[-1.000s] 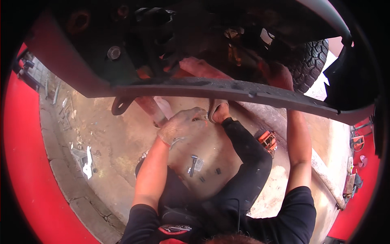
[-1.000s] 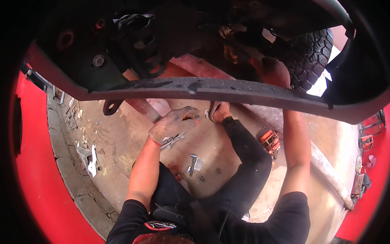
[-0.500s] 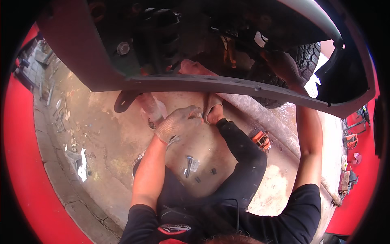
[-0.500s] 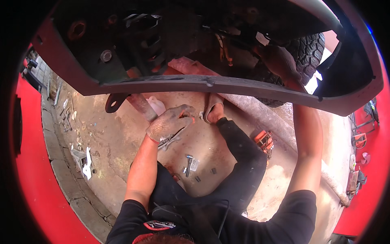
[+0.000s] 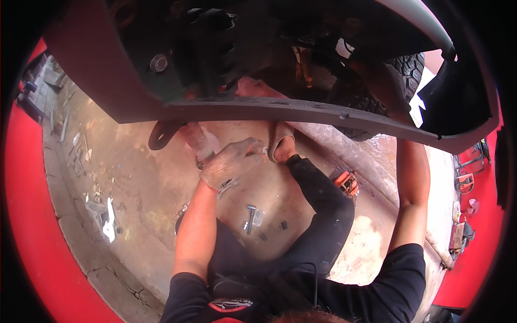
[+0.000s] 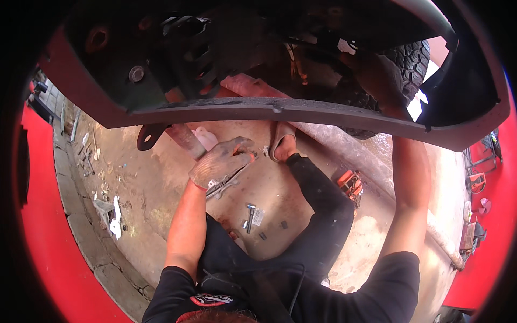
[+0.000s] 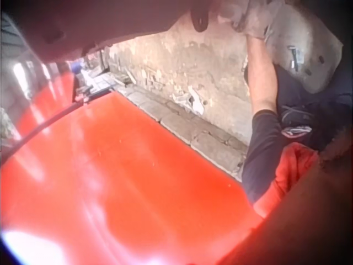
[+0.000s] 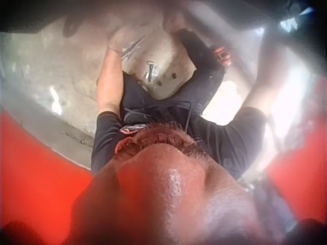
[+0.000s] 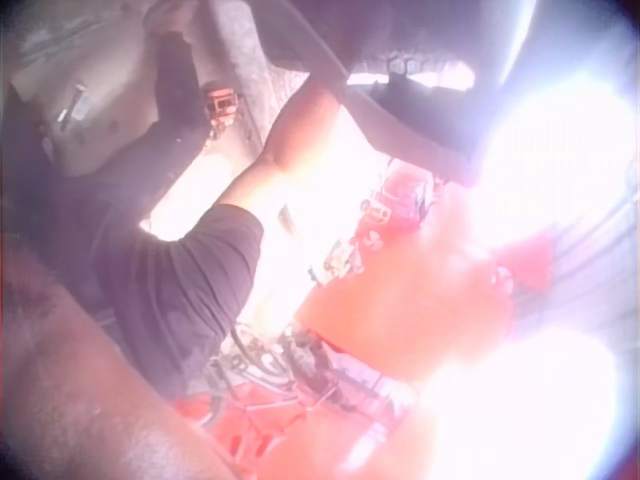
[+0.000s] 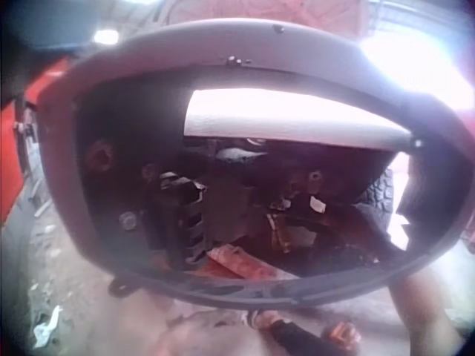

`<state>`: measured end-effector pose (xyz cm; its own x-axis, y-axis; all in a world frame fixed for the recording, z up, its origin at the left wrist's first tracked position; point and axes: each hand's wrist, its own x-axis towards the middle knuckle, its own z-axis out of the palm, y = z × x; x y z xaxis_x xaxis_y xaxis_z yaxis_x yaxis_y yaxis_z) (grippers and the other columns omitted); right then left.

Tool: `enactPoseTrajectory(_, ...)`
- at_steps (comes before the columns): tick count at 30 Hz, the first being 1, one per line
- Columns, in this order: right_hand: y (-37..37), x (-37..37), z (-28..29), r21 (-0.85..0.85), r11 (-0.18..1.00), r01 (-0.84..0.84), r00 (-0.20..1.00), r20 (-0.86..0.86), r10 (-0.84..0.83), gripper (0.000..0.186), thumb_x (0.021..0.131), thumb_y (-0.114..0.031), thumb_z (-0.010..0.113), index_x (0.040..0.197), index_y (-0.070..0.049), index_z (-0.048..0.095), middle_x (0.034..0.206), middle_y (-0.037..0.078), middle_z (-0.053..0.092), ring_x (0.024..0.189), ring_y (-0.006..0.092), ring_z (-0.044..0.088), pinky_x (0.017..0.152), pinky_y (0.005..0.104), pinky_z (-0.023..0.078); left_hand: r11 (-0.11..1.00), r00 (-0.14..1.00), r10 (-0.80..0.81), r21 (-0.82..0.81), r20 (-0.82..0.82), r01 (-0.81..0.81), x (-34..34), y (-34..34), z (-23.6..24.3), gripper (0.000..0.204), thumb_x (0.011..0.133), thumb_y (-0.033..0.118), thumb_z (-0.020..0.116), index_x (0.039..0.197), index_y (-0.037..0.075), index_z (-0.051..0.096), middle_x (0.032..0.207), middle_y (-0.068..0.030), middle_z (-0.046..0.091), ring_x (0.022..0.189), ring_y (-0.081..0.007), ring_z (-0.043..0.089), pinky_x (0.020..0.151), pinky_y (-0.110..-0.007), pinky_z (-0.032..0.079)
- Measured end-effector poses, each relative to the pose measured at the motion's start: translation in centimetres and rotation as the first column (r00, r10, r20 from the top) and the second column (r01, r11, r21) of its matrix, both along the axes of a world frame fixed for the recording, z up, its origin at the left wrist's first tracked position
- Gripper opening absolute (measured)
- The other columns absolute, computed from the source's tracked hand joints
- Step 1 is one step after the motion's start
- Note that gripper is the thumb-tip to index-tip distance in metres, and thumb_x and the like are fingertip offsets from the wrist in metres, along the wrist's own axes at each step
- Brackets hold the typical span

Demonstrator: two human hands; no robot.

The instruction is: The person works under the front bumper of a vehicle, reaching into the engine or suspension area with gloved hands and later using a long metal bar.

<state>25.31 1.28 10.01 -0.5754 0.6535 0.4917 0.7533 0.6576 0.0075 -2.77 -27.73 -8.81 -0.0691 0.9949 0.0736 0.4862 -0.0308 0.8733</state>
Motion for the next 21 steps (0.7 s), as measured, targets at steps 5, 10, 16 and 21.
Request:
enactPoseTrajectory(5, 1.4, 0.4, -1.9, -0.246, 0.969, 0.023, 0.998, -0.045, -0.035, 0.065, 0.101, -0.065, 0.050, 0.091, -0.006, 0.077, 0.080, 0.019, 0.073, 0.080, 0.0367, 0.074, 0.077, 0.0476, 0.054, 0.993, 0.996, -0.053, -0.106, 0.077, 0.061, 0.4, 0.4, 0.4, 0.045, 0.096, 0.023, 0.071, 0.133, -0.001, 0.064, 0.116, -0.0104, 0.073, 0.108, -0.0184, 0.067, 0.098, -0.032, 0.052)
enactPoseTrajectory(10, 3.2, 1.0, -4.2, -0.422, 0.901, -0.101, 0.992, -0.117, 0.057, 0.063, 0.107, -0.061, 0.047, 0.109, -0.004, 0.076, 0.088, 0.014, 0.076, 0.085, 0.0264, 0.073, 0.079, 0.0429, 0.053, 0.999, 0.989, -0.044, -0.003, 0.138, 0.045, 0.1, -0.3, 0.0, 0.034, 0.095, 0.021, 0.069, 0.123, 0.001, 0.067, 0.109, -0.0110, 0.074, 0.103, -0.0231, 0.069, 0.096, -0.035, 0.051)
enactPoseTrajectory(16, 4.0, 0.5, -8.6, -0.448, 0.887, -0.114, 0.961, -0.277, -0.017, 0.078, 0.101, -0.073, 0.050, 0.111, 0.000, 0.075, 0.085, 0.011, 0.075, 0.081, 0.0194, 0.068, 0.078, 0.0407, 0.051, 0.999, 0.992, -0.033, -0.014, 0.118, 0.035, 0.5, -0.2, 0.7, 0.034, 0.094, 0.021, 0.069, 0.122, 0.002, 0.068, 0.107, -0.0111, 0.074, 0.103, -0.0236, 0.070, 0.096, -0.035, 0.052)
enactPoseTrajectory(21, 3.2, -0.6, -9.1, -0.503, 0.858, -0.100, 0.955, -0.290, -0.059, 0.075, 0.100, -0.072, 0.050, 0.106, -0.003, 0.076, 0.086, 0.013, 0.075, 0.086, 0.0223, 0.069, 0.082, 0.0397, 0.051, 0.999, 0.993, -0.010, -0.041, 0.118, 0.014, 0.2, -0.7, 1.0, 0.034, 0.094, 0.022, 0.069, 0.122, 0.002, 0.068, 0.106, -0.0121, 0.074, 0.102, -0.0245, 0.070, 0.095, -0.036, 0.052)
